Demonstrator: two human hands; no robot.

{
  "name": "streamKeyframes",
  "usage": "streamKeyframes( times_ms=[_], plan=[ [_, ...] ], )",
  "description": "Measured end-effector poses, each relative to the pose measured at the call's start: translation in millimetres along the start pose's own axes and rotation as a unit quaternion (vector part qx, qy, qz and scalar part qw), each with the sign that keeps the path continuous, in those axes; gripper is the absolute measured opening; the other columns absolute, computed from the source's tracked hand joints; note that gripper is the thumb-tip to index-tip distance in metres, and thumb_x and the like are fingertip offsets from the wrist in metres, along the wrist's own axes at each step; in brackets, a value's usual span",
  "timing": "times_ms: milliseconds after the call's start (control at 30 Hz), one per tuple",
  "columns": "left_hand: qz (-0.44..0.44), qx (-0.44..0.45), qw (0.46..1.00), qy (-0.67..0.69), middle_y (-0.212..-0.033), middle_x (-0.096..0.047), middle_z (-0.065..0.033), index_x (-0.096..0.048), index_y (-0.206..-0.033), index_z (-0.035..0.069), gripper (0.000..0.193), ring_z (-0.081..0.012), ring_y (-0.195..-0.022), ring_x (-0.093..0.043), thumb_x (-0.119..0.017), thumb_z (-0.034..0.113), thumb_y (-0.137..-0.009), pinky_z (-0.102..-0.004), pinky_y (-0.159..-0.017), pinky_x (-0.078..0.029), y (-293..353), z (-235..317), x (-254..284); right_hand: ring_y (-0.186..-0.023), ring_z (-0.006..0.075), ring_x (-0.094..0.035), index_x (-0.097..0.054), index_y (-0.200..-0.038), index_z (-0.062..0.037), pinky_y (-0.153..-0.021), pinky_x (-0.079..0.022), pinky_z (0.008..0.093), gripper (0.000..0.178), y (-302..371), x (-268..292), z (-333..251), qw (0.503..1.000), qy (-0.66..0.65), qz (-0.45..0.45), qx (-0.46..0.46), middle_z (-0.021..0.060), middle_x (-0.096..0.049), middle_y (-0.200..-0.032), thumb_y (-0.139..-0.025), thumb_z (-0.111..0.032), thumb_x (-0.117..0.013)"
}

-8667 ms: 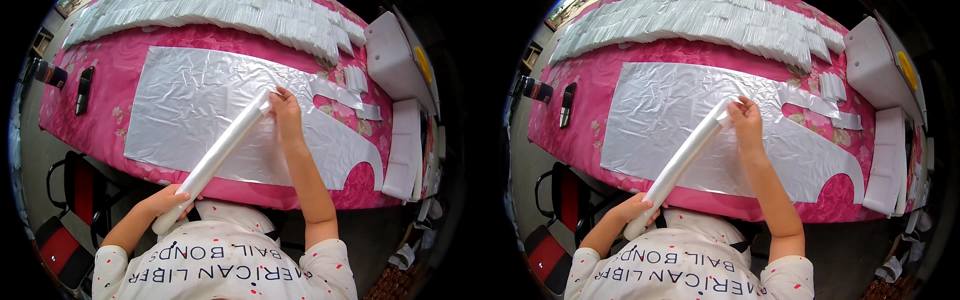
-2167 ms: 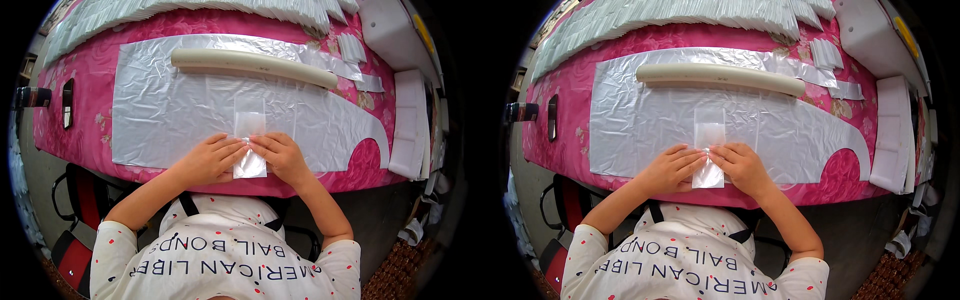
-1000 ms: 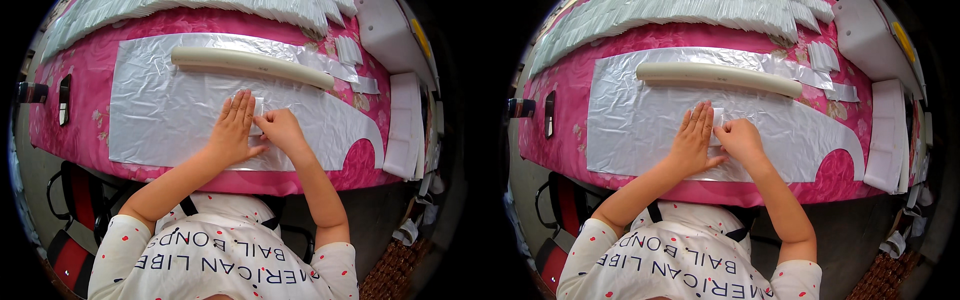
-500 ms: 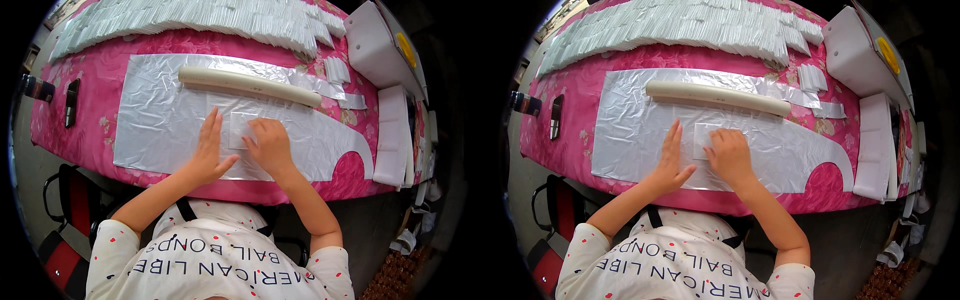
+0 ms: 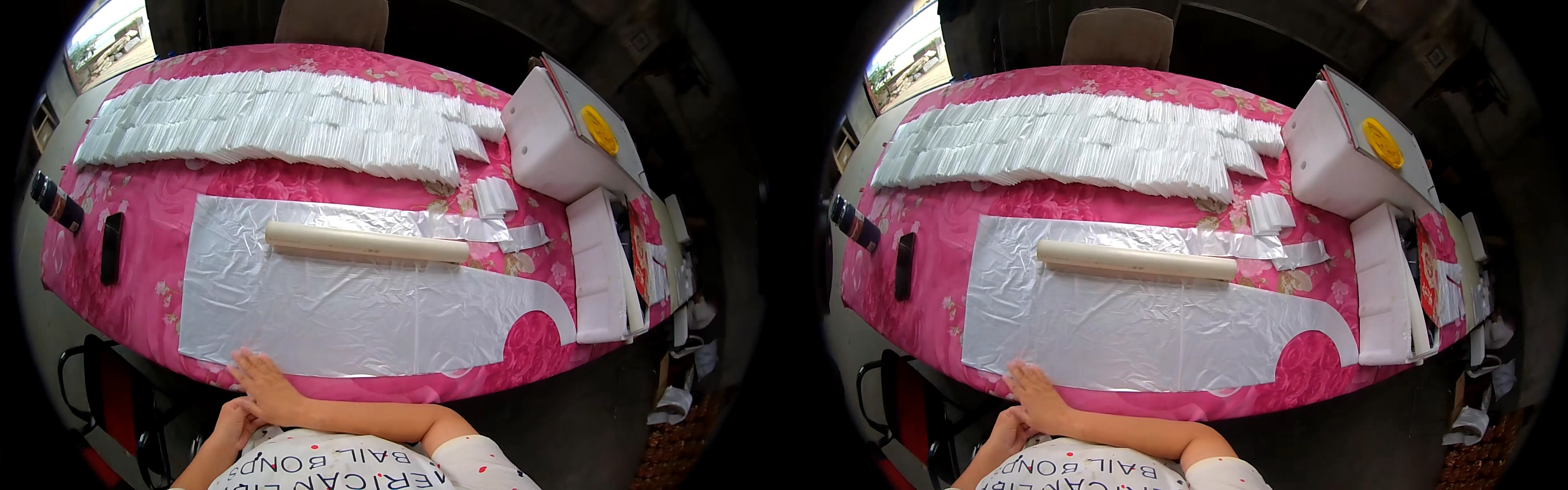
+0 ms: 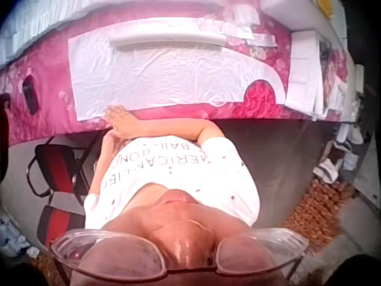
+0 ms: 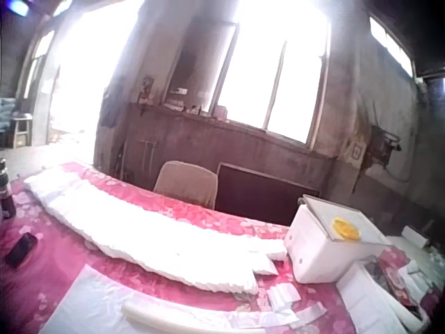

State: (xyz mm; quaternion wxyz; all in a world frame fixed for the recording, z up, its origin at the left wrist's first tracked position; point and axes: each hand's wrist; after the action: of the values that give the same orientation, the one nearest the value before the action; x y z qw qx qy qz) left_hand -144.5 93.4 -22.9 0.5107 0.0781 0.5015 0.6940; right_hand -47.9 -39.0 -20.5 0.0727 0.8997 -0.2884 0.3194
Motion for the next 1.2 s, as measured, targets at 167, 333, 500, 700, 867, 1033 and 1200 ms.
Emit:
streamKeyframes(
  times_ms=[167, 333, 500, 700, 867, 1033, 1200],
  plan=[
    [0.059, -0.181, 0.906, -0.378, -0.083, -0.066, -0.0142, -0.063, -0.091, -0.005, 0.016, -0.0159, -0.071, -0.065, -0.057, -0.003, -0.077, -0.0267, -0.062, -0.053, 10, 18, -16, -0.136, 0.0327, -0.017, -0.052, -0.115, 0.0004, -0.109, -0.010, 0.0513, 0.037, -2, 35, -10, 0.993, 0.014, -0.068, 0.091, 0.0190, -0.031, -0.139, -0.084, -0.020, -0.054],
    [0.004, -0.300, 0.783, -0.545, -0.087, -0.066, -0.0144, -0.064, -0.097, 0.000, 0.028, -0.0162, -0.073, -0.065, -0.068, 0.002, -0.069, -0.0263, -0.065, -0.051, 15, 48, -73, -0.122, 0.0304, -0.039, -0.059, -0.089, -0.0045, -0.104, -0.024, 0.0504, 0.014, 24, 98, 34, 0.994, 0.005, -0.060, 0.091, 0.0119, -0.054, -0.111, -0.076, -0.009, -0.062],
    [-0.058, -0.383, 0.763, -0.518, -0.104, -0.063, -0.0137, -0.060, -0.107, 0.001, 0.038, -0.0227, -0.092, -0.062, -0.069, 0.003, -0.070, -0.0309, -0.076, -0.051, -5, 65, -127, -0.087, 0.0234, -0.055, -0.061, -0.088, -0.0059, -0.079, -0.044, 0.0333, 0.016, 62, 228, 101, 0.967, -0.022, 0.255, -0.009, 0.0069, -0.060, -0.088, -0.074, -0.003, -0.069],
    [-0.246, -0.378, 0.765, -0.459, -0.121, -0.054, -0.0137, -0.053, -0.117, 0.002, 0.042, -0.0218, -0.107, -0.055, -0.064, 0.004, -0.077, -0.0311, -0.087, -0.047, -64, 95, -247, -0.077, 0.0072, -0.055, -0.058, -0.105, 0.0019, -0.071, -0.044, 0.0209, 0.024, 119, 396, 239, 0.785, -0.239, 0.545, -0.172, 0.0021, -0.062, -0.091, -0.086, -0.012, -0.060],
    [-0.297, -0.204, 0.849, -0.387, -0.129, -0.046, -0.0117, -0.044, -0.126, 0.000, 0.043, -0.0194, -0.118, -0.045, -0.056, 0.010, -0.086, -0.0326, -0.098, -0.039, -136, 105, -377, -0.084, 0.0176, -0.059, -0.057, -0.108, -0.0006, -0.079, -0.045, 0.0283, 0.030, 143, 439, 325, 0.757, 0.070, 0.584, -0.284, 0.0082, -0.064, -0.092, -0.081, -0.012, -0.062],
    [-0.225, -0.111, 0.922, -0.297, -0.123, -0.049, -0.0102, -0.043, -0.126, 0.001, 0.051, -0.0186, -0.119, -0.042, -0.054, 0.033, -0.088, -0.0327, -0.100, -0.034, -215, 91, -456, -0.088, 0.0339, -0.057, -0.063, -0.095, -0.0033, -0.079, -0.045, 0.0407, 0.023, 123, 440, 316, 0.785, 0.276, 0.475, -0.287, 0.0152, -0.062, -0.090, -0.075, -0.015, -0.063],
    [-0.230, -0.066, 0.960, -0.146, -0.115, -0.052, -0.0088, -0.047, -0.119, 0.001, 0.052, -0.0204, -0.112, -0.046, -0.048, 0.043, -0.088, -0.0337, -0.097, -0.037, -258, 79, -500, -0.093, 0.0327, -0.054, -0.065, -0.093, -0.0032, -0.083, -0.042, 0.0403, 0.031, 123, 429, 315, 0.838, 0.237, 0.431, -0.236, 0.0141, -0.061, -0.094, -0.083, -0.031, -0.057]
  ],
)
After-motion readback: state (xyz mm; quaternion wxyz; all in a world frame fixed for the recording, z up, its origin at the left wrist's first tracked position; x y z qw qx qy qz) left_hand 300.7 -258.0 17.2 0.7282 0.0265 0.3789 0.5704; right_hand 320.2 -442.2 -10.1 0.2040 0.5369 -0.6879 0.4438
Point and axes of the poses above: each hand's wrist, its own y-axis away from the middle knuckle, its own x-axis out of the back of the hand, z = x × y
